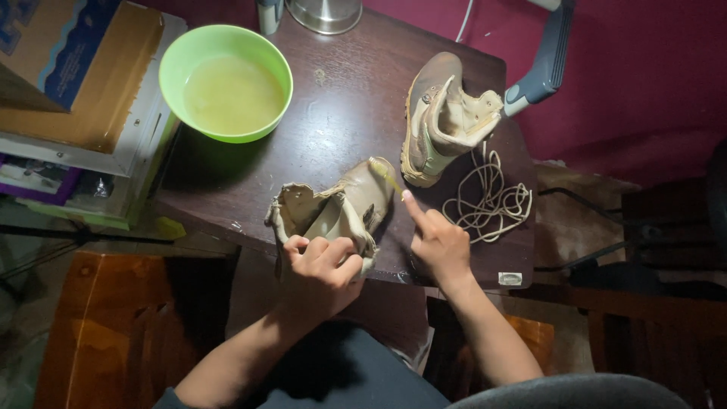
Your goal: Brushing the exterior of a boot with a small brush and liquid from a bowl to clean or treat the material.
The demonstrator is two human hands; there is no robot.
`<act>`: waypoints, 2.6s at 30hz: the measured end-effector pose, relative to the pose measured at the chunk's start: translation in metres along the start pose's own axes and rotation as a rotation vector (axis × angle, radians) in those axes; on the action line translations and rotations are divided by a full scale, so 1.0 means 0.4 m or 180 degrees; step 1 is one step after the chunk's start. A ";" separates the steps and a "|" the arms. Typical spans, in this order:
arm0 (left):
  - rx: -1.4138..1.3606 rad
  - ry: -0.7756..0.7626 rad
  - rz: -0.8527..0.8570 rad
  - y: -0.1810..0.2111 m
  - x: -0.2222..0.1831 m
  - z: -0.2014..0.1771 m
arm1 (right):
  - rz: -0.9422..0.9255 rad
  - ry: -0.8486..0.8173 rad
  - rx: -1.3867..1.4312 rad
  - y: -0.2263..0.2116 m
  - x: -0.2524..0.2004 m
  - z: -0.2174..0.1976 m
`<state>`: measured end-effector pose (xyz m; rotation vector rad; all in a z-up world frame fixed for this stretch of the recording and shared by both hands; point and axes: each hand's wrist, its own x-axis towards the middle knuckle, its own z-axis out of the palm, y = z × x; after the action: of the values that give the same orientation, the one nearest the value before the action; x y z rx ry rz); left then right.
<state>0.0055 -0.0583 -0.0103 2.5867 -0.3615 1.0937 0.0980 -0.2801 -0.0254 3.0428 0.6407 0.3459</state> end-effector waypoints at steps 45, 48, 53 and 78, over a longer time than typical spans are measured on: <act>-0.0503 -0.0275 -0.1383 -0.176 0.055 -0.078 | -0.0772 0.0392 0.2216 -0.012 -0.125 0.051; -0.0821 -0.0298 -0.1283 -0.183 0.055 -0.080 | -0.0787 0.0753 0.2015 0.053 -0.076 0.115; -0.0494 -0.0170 -0.1185 -0.201 0.028 -0.053 | -0.0520 0.0532 0.2160 0.030 -0.071 -0.001; -0.0480 0.0002 -0.1284 -0.193 0.041 -0.040 | -0.0304 -0.0040 0.2254 -0.030 -0.135 0.013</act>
<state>0.0331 0.0169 -0.0018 2.3829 0.0770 0.8858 0.0461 -0.2907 -0.0426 3.6361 1.1079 0.1057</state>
